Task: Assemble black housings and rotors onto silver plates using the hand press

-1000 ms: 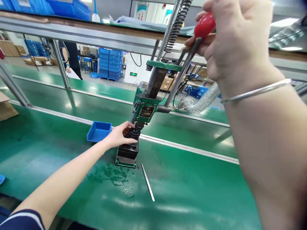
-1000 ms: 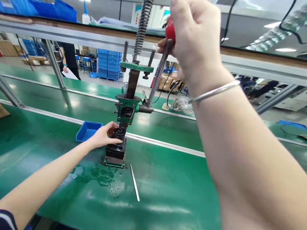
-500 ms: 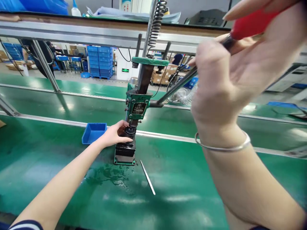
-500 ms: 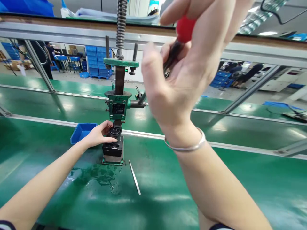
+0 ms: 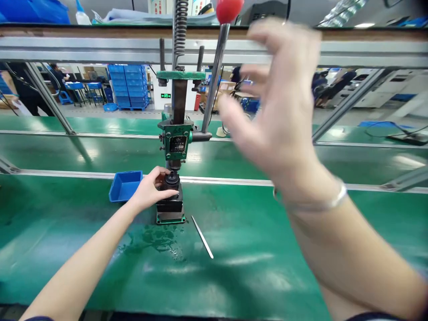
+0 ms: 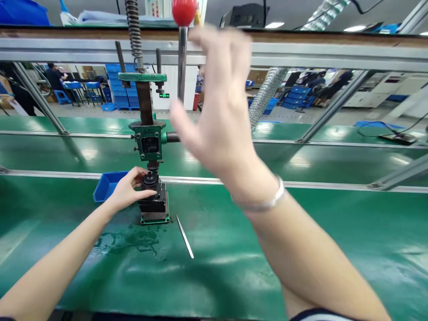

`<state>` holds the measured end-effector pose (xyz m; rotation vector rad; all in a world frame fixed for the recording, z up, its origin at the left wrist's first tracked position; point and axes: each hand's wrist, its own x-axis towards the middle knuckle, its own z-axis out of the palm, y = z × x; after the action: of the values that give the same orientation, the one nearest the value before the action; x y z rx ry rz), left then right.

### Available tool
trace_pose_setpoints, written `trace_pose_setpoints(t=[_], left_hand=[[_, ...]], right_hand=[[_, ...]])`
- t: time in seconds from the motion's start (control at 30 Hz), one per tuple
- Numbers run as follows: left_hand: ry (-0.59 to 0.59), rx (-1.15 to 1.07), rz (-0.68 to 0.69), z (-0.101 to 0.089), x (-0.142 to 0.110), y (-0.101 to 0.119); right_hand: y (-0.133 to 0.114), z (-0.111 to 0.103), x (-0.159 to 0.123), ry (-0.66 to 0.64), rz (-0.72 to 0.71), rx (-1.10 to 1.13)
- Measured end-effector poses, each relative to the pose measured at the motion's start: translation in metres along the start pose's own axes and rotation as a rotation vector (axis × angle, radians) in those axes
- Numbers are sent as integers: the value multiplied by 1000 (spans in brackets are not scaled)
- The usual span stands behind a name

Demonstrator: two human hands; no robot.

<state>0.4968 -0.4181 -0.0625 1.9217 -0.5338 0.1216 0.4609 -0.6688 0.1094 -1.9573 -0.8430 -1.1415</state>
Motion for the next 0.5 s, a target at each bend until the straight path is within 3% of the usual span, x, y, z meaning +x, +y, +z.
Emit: trace_pose_setpoints(t=[0.07, 0.1, 0.17, 0.23, 0.33, 0.43, 0.5], left_hand=[[132, 172, 150, 16, -19, 8], [186, 261, 243, 26, -28, 12], [251, 393, 402, 50, -44, 17], [264, 459, 519, 77, -54, 19], [203, 469, 585, 115, -59, 14], [83, 437, 519, 138, -63, 7], [-3, 433, 484, 141, -69, 0]], right_hand=[[-3, 13, -57, -185, 6, -21], [-6, 22, -89, -326, 92, 27], [-14, 40, -149, -419, 265, 130], [-22, 53, -194, -319, 391, 130], [-18, 54, -233, -159, 436, 43], [14, 28, -261, -124, 503, -162], [46, -3, -286, -98, 596, -352]])
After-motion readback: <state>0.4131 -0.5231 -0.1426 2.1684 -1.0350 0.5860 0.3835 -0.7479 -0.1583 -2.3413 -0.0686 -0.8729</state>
